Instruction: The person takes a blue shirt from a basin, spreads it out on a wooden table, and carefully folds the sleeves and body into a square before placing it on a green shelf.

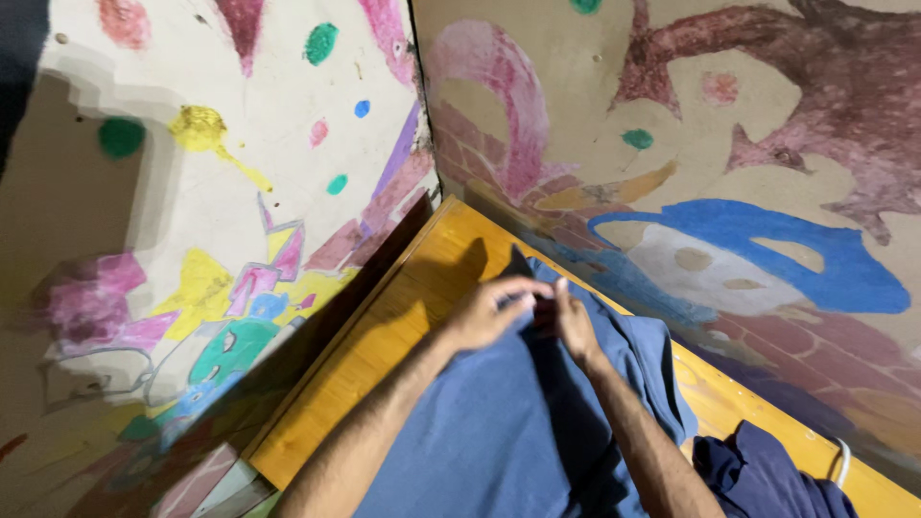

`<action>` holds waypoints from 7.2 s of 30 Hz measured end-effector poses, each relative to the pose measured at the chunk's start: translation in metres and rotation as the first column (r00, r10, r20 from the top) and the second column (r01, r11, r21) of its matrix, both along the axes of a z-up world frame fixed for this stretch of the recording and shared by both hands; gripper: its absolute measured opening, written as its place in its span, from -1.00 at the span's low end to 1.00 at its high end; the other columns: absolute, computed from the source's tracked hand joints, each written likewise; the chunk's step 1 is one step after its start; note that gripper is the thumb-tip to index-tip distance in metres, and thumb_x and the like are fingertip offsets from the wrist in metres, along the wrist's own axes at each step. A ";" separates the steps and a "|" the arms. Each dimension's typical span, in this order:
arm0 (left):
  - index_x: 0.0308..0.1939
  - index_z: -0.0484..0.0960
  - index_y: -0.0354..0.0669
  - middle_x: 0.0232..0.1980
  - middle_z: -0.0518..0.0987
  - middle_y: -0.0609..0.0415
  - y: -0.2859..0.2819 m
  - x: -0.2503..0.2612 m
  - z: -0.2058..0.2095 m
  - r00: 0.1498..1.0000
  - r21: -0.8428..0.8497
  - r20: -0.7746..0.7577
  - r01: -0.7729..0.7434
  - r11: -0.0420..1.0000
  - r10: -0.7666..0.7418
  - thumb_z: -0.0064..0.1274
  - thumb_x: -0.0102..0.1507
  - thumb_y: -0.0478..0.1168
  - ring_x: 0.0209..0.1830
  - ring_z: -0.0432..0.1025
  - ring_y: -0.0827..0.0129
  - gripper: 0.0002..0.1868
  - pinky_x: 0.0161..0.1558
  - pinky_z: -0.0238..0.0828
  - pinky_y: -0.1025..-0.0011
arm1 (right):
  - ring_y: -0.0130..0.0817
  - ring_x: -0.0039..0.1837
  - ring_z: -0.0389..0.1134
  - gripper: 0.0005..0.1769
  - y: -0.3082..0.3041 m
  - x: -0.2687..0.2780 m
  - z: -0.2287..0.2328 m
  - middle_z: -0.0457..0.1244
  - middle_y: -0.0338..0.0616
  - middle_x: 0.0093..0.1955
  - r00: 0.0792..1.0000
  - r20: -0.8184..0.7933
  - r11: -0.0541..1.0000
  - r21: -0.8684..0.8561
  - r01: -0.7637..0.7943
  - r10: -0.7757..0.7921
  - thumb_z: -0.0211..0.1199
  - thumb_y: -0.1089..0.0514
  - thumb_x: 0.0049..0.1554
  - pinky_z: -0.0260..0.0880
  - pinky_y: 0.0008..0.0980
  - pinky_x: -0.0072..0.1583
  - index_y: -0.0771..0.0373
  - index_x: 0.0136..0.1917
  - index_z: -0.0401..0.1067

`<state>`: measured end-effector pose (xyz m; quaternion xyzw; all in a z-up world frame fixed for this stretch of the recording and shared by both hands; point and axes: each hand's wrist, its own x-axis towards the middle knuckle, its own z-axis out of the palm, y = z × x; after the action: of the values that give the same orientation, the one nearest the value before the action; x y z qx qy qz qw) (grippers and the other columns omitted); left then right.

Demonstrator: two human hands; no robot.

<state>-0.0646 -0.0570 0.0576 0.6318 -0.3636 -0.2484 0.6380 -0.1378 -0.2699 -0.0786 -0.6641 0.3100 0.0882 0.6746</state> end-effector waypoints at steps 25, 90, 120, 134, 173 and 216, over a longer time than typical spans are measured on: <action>0.20 0.57 -0.01 0.12 0.62 0.00 -0.017 -0.112 -0.030 0.911 0.294 0.128 0.343 0.892 -0.392 0.15 0.33 -0.06 0.01 0.58 0.21 -0.62 0.04 0.54 0.29 | 0.08 -0.10 0.51 -0.55 -0.033 -0.079 0.049 0.42 0.31 -0.15 0.976 -0.130 0.716 -0.697 0.034 -0.173 0.14 -0.11 0.31 0.46 -0.09 0.03 0.15 0.34 0.46; 0.09 0.49 -0.07 -0.03 0.65 0.00 0.315 -0.212 -0.107 0.746 0.527 0.614 -0.632 0.569 0.259 0.24 0.25 -0.02 -0.01 0.52 0.06 -0.57 0.10 0.38 0.06 | -0.10 0.22 0.27 -0.53 0.231 -0.144 0.026 0.26 -0.12 0.19 0.599 -0.077 -0.131 -0.990 0.047 0.797 0.25 0.09 0.05 0.25 0.02 0.18 0.13 0.25 0.40; 0.03 0.55 -0.12 0.03 0.63 -0.05 0.340 -0.349 -0.134 0.652 0.577 0.428 -0.730 0.367 0.626 0.05 0.31 0.20 0.05 0.53 0.03 -0.51 0.05 0.50 0.13 | -0.08 0.27 0.39 -0.64 0.227 -0.190 0.052 0.30 -0.17 0.32 0.589 -0.237 -0.015 -0.934 -0.357 0.772 0.04 0.20 0.24 0.44 -0.09 0.28 0.03 0.28 0.42; -0.19 0.60 -0.14 -0.20 0.68 -0.10 0.384 -0.278 -0.141 0.770 0.613 0.040 -0.522 0.593 0.637 0.11 0.24 0.24 -0.16 0.57 0.15 -0.50 -0.05 0.46 0.21 | 0.11 0.15 0.39 -0.77 0.263 -0.157 0.035 0.28 0.01 0.17 0.548 -0.006 0.202 -0.926 -0.319 0.837 0.16 0.20 0.19 0.46 -0.02 0.09 0.17 0.14 0.41; 0.46 0.33 0.03 0.52 0.18 -0.14 0.197 -0.224 -0.068 0.699 0.466 0.687 -0.633 0.618 0.197 0.12 0.24 0.25 0.54 0.00 -0.14 -0.21 0.36 -0.11 -0.35 | 0.07 0.47 0.20 -0.56 0.098 -0.150 0.060 0.24 0.02 0.40 0.846 0.190 0.226 -0.970 0.085 0.498 0.23 0.03 0.20 0.17 0.11 0.45 0.15 0.33 0.39; 0.56 0.21 0.39 0.65 -0.01 -0.01 0.007 -0.158 -0.101 0.548 0.529 0.713 -0.010 0.849 -0.438 0.09 0.22 0.35 0.66 -0.26 -0.09 -0.14 0.34 -0.65 -0.65 | 0.42 0.62 -0.16 -0.19 0.027 -0.328 0.055 -0.04 0.12 0.65 0.915 -0.094 0.230 -0.973 -0.002 -0.393 0.17 -0.37 0.11 -0.01 0.32 0.42 -0.06 0.54 0.22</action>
<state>-0.2222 -0.0500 -0.0437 0.7576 -0.6189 -0.0900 0.1867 -0.4661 -0.2430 -0.0238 -0.8654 0.4855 -0.0989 0.0751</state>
